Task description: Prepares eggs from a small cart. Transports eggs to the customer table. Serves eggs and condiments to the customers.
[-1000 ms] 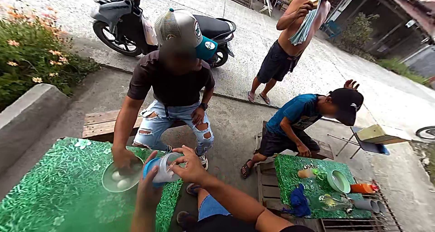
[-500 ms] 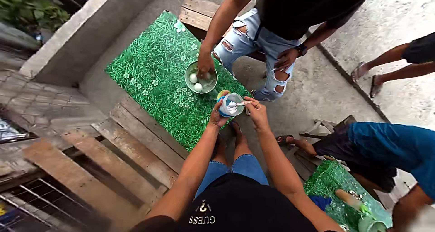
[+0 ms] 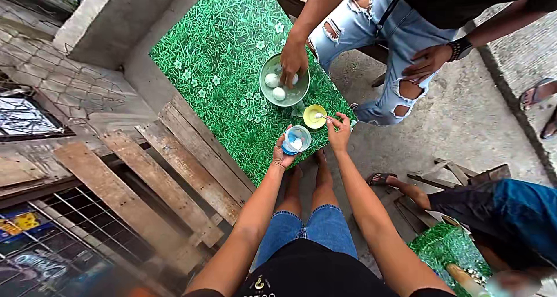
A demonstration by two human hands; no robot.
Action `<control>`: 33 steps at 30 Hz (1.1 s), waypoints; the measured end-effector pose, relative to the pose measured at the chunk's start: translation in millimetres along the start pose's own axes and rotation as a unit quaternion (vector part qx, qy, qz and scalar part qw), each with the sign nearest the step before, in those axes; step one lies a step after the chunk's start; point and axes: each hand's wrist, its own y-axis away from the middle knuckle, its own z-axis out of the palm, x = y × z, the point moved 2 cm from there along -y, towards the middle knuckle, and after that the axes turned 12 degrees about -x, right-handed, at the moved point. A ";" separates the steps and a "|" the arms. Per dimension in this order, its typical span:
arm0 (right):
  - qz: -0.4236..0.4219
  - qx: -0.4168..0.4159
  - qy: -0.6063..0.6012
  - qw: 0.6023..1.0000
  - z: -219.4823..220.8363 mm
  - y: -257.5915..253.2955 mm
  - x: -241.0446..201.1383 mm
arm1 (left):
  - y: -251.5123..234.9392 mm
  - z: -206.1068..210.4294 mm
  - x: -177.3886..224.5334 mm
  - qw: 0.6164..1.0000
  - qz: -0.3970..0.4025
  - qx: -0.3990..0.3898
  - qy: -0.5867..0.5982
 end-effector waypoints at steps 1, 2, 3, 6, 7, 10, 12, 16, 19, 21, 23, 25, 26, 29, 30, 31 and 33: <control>-0.069 -0.001 0.087 0.994 6.8 -1.8 11.6 | -1.0 -0.5 1.0 1.000 -0.001 0.004 -0.003; -0.120 -0.002 0.161 0.980 11.2 -2.6 19.4 | -1.5 -1.0 1.7 1.000 -0.001 0.008 -0.007; -0.150 -0.003 0.211 0.966 14.0 -3.1 23.8 | -2.2 -2.2 2.4 1.000 -0.002 0.004 -0.007; -0.168 0.020 0.232 0.958 15.7 -3.5 26.8 | -6.0 -6.6 4.2 1.000 -0.005 -0.018 -0.001; -0.165 0.038 0.205 0.964 13.7 -2.4 24.0 | -6.5 -7.6 4.6 1.000 -0.006 -0.022 -0.001; -0.125 0.095 0.056 0.986 0.5 7.6 -5.6 | -8.5 -6.5 7.7 0.998 -0.005 -0.055 -0.009; -0.107 0.088 -0.031 0.990 -7.6 19.7 -32.1 | -10.3 -3.2 10.4 0.997 -0.003 -0.076 -0.006; -0.126 -0.058 -0.007 0.990 -2.2 43.0 -61.3 | -12.3 1.8 12.4 0.991 -0.003 -0.127 -0.038; -0.159 -0.109 0.116 0.974 11.6 47.4 -69.2 | -12.6 15.3 14.0 0.985 -0.007 -0.157 -0.063; -0.166 -0.114 0.165 0.965 17.6 49.6 -73.4 | -12.5 21.3 14.0 0.983 -0.009 -0.170 -0.067; -0.156 -0.121 0.161 0.967 20.8 52.0 -77.4 | -13.5 22.4 13.5 0.983 -0.012 -0.171 -0.068; -0.126 -0.118 0.109 0.979 21.9 53.4 -77.3 | -14.1 22.4 12.3 0.983 -0.013 -0.167 -0.080; -0.102 -0.110 0.075 0.986 20.6 52.9 -76.0 | -14.2 23.2 11.6 0.983 -0.012 -0.161 -0.088; -0.020 -0.088 -0.043 0.995 11.3 49.0 -68.3 | -16.3 20.0 9.3 0.985 -0.006 -0.154 -0.082; -0.001 -0.084 -0.071 0.994 8.3 47.1 -64.2 | -17.2 17.9 8.0 0.985 -0.005 -0.152 -0.076; 0.018 -0.085 -0.092 0.992 5.1 45.0 -60.6 | -18.3 15.5 6.4 0.986 -0.005 -0.150 -0.071; 0.046 -0.085 -0.127 0.987 -2.0 40.5 -55.1 | -21.1 11.7 2.6 0.987 -0.003 -0.148 -0.059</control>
